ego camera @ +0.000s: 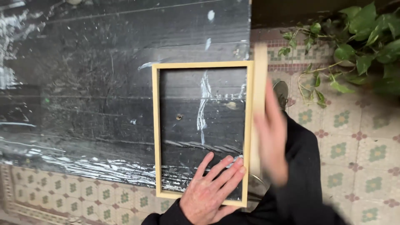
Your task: The recorder is using a sanding block to sand the edges and surfaces of a rectangular wooden frame.
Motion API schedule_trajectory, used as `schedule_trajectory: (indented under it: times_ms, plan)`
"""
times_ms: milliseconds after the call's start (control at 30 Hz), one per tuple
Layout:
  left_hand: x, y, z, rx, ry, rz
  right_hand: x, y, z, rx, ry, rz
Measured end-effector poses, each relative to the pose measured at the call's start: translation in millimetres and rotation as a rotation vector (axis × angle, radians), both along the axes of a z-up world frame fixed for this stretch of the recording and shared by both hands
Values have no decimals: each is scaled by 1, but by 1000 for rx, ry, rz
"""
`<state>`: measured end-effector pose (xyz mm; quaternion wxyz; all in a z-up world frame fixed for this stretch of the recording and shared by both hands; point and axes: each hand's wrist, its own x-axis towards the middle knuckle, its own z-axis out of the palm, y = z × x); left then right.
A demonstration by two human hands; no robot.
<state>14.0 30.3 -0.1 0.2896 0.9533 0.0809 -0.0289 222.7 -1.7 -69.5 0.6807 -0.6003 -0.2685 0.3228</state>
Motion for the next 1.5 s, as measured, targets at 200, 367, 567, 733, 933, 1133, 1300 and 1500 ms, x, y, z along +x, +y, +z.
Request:
schedule_trajectory:
  times_ms: [200,367,567,733,933,1133,1300,1500]
  plan:
    - [1,-3,-2,18,60,-9,30,31,6,130,-81,20]
    - [-8,-10,-16,78,52,25,-78,-110,3,17,238,129]
    - [-7,-8,-12,179,68,-36,37,48,7,240,-16,0]
    - [-9,-6,-23,183,88,-43,-3,-13,28,84,62,32]
    - [-12,-9,-23,205,50,-26,-34,-52,16,-5,16,51]
    - [2,-7,0,127,80,-9,62,79,8,242,-31,-2]
    - [3,-2,-4,98,48,7,-73,-103,2,78,23,94]
    - [5,2,5,75,39,3,23,25,8,75,-85,28]
